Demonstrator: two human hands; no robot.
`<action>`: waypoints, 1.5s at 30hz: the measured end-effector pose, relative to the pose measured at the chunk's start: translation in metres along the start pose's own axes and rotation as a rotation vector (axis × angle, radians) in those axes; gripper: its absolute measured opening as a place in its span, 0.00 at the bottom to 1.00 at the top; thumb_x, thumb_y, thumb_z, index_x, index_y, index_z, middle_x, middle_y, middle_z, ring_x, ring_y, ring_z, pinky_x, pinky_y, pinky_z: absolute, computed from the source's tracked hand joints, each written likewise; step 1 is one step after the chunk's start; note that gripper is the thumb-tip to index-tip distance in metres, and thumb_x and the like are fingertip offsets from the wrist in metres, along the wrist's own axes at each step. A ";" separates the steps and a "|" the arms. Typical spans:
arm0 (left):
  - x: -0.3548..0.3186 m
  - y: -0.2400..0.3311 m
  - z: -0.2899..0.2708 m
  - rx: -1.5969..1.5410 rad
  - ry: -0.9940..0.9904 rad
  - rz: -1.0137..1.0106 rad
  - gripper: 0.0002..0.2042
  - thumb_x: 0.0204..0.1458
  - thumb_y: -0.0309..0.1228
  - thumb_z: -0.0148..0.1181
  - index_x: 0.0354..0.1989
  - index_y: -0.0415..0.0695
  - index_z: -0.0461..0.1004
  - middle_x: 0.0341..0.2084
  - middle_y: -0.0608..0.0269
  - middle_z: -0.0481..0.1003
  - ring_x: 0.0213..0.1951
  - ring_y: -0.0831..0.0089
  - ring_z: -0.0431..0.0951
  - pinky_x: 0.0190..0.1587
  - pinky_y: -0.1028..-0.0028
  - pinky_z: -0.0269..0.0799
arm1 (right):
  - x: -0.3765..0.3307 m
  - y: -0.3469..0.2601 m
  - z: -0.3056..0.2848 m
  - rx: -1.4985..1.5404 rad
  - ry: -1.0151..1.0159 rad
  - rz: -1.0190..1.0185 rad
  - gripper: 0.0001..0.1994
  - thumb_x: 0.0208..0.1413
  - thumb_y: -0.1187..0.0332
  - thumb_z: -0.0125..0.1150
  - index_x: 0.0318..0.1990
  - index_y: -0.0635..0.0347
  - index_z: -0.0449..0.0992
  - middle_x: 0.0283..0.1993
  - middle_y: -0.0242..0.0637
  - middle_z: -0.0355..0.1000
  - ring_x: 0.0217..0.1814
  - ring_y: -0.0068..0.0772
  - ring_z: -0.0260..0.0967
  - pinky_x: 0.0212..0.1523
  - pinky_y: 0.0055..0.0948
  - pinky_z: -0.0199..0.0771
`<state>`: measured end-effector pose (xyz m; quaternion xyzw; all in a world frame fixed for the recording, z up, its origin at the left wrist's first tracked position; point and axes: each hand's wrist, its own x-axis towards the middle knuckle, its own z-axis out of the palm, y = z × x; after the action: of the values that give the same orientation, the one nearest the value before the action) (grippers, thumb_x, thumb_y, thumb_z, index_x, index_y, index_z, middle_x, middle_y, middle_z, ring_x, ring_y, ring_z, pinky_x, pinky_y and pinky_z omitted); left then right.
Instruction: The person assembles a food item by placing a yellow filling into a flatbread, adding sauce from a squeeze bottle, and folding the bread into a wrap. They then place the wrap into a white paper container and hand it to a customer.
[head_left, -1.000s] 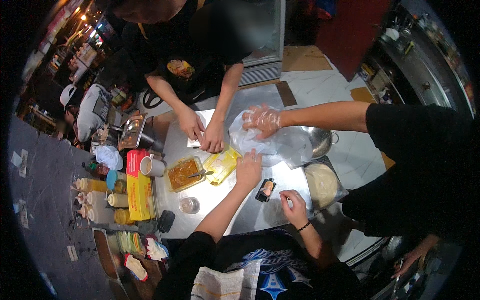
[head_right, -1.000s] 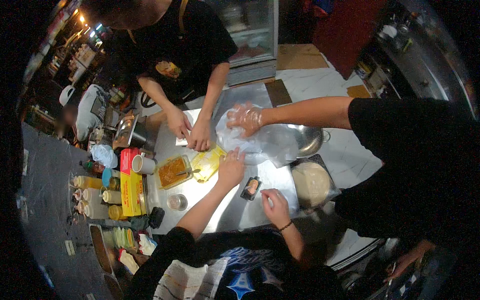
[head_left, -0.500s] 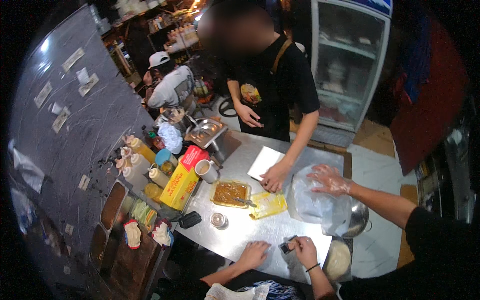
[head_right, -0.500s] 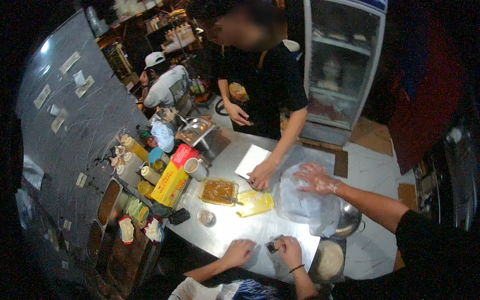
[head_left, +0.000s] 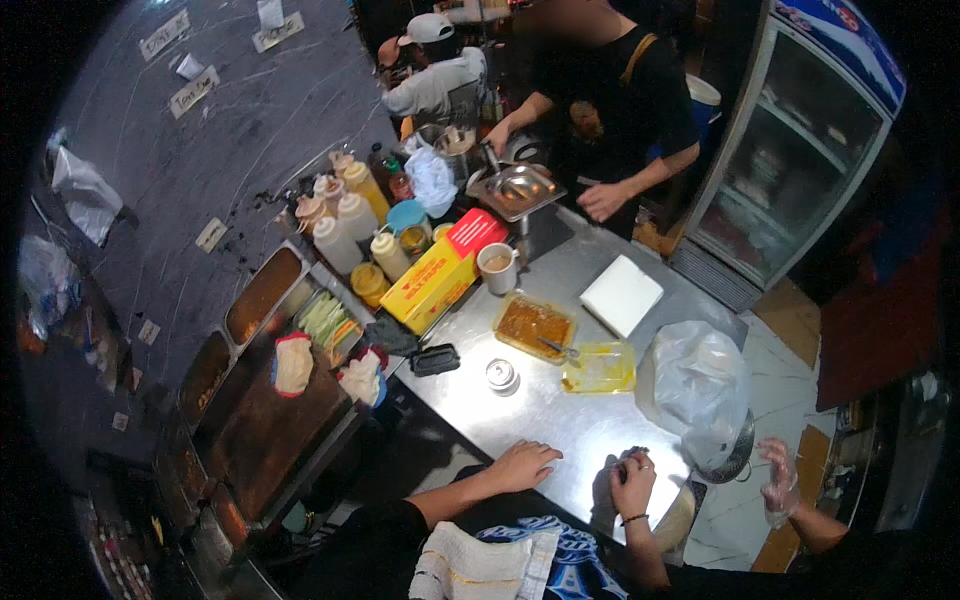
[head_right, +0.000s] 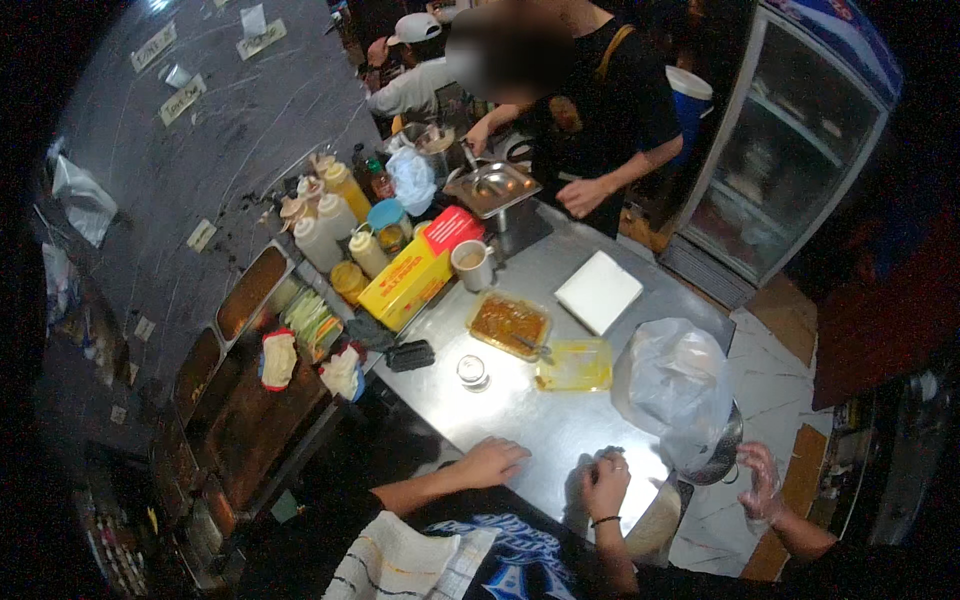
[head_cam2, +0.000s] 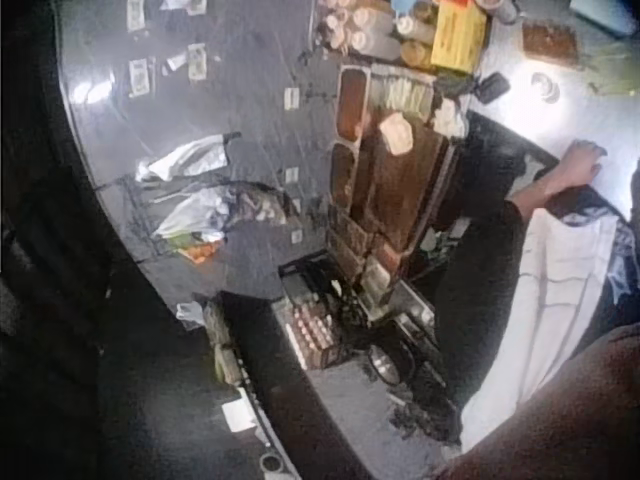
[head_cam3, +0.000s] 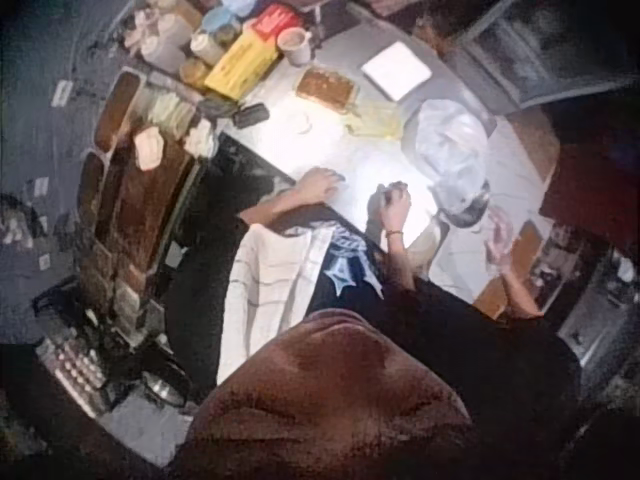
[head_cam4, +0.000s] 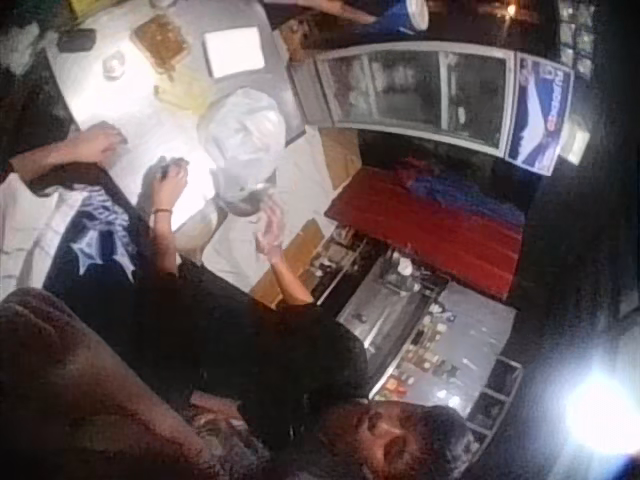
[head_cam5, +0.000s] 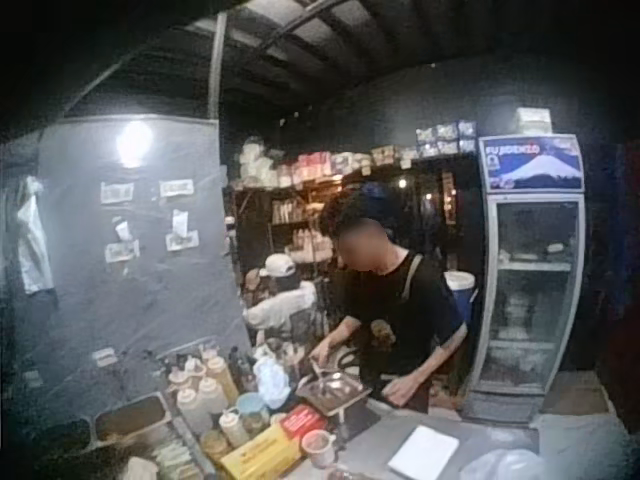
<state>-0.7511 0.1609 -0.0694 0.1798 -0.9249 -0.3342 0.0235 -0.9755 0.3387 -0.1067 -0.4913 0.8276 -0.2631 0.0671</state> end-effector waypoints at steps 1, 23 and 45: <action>-0.013 -0.006 -0.001 -0.022 0.002 -0.006 0.15 0.54 0.32 0.56 0.49 0.46 0.72 0.42 0.56 0.76 0.46 0.58 0.75 0.49 0.58 0.67 | -0.002 -0.001 -0.001 0.015 0.028 0.000 0.12 0.44 0.70 0.64 0.37 0.62 0.75 0.46 0.50 0.68 0.52 0.55 0.63 0.51 0.49 0.64; -0.108 -0.246 -0.120 0.387 0.477 -0.332 0.13 0.48 0.36 0.64 0.39 0.44 0.76 0.46 0.55 0.73 0.49 0.56 0.72 0.48 0.55 0.66 | -0.149 -0.190 0.132 0.648 -0.809 0.420 0.16 0.62 0.61 0.56 0.54 0.53 0.76 0.51 0.39 0.77 0.52 0.32 0.73 0.53 0.32 0.71; -0.194 -0.087 0.096 -0.355 -0.541 0.358 0.19 0.54 0.47 0.63 0.41 0.42 0.78 0.42 0.58 0.75 0.46 0.64 0.74 0.55 0.70 0.66 | -0.285 -0.185 0.137 1.043 -0.450 0.820 0.30 0.55 0.49 0.65 0.56 0.63 0.72 0.48 0.37 0.76 0.49 0.25 0.72 0.48 0.22 0.70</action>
<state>-0.5580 0.2254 -0.1831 -0.0868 -0.8422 -0.5153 -0.1330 -0.6364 0.4594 -0.1732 -0.0857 0.6778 -0.4713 0.5578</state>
